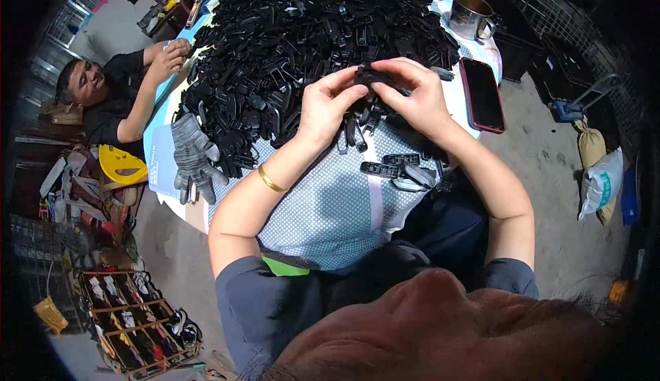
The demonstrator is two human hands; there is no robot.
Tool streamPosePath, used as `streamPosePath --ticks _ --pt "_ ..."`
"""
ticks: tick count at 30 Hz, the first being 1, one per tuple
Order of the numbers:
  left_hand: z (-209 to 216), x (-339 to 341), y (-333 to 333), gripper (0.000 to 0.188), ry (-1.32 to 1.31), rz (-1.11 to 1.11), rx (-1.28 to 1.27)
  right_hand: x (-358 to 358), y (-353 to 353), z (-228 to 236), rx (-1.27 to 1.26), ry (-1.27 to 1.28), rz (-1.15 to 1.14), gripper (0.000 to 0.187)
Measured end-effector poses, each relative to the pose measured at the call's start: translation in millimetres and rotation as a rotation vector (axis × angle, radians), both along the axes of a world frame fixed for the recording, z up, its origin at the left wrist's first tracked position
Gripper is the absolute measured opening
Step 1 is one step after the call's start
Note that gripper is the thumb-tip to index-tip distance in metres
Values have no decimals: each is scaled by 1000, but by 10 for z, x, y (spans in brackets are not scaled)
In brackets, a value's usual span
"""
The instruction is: Inspecting and sorting small black plastic components on a table.
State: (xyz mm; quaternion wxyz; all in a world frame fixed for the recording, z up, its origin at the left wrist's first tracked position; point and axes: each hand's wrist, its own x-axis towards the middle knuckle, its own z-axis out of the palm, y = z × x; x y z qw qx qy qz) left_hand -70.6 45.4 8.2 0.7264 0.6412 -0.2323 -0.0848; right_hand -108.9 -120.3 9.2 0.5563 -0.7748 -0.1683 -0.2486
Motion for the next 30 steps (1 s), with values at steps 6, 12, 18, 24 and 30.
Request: streamPosePath --ticks 6,12,18,24,30 --pt "-37 19 25 34 35 2 -32 2 44 -41 -53 -3 -23 24" --pt "0 19 52 33 51 -25 49 -18 34 -48 -130 -89 -48 23" --pt "74 -30 -18 31 48 -91 -137 -40 97 -2 -195 -211 -143 31" --pt "107 19 80 23 -165 -147 10 -57 3 61 -123 402 201 29" --pt "204 -29 71 20 -228 -170 33 -119 71 -85 -106 258 98 21"
